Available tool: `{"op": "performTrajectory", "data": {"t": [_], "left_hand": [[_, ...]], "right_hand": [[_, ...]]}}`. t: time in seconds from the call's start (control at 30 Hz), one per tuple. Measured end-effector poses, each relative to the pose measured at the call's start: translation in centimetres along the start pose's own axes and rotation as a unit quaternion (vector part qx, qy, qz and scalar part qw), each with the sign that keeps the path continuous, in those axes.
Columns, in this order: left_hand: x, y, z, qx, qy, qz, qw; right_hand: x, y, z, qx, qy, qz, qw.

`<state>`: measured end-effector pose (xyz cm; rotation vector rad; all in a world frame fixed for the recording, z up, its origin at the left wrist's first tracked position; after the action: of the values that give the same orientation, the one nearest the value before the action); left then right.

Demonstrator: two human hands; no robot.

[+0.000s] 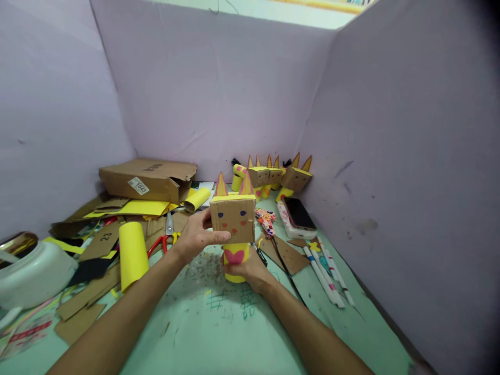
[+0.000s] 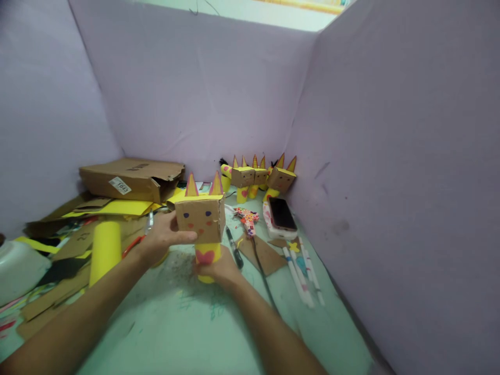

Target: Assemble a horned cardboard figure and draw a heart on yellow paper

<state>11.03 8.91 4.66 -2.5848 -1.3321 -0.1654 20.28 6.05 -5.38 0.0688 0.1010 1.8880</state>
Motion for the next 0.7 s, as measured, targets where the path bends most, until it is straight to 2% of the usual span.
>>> {"op": "performTrajectory", "data": {"t": [0.7], "left_hand": [[-0.3, 0.2, -1.1, 0.092, 0.027, 0.017, 0.995]], "right_hand": [[0.0, 0.2, 0.4, -0.028, -0.047, 0.021, 0.998]]}}
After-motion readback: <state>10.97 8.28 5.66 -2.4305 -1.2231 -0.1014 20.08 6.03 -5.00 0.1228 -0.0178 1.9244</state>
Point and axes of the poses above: each hand's wrist, its own x-axis towards the middle knuckle, its own y-axis out of the palm, z = x × y, the point moved 10 cm from there along x, towards the middle knuckle, and after that the axes turned 10 degrees about z, right-handed, at the moved point
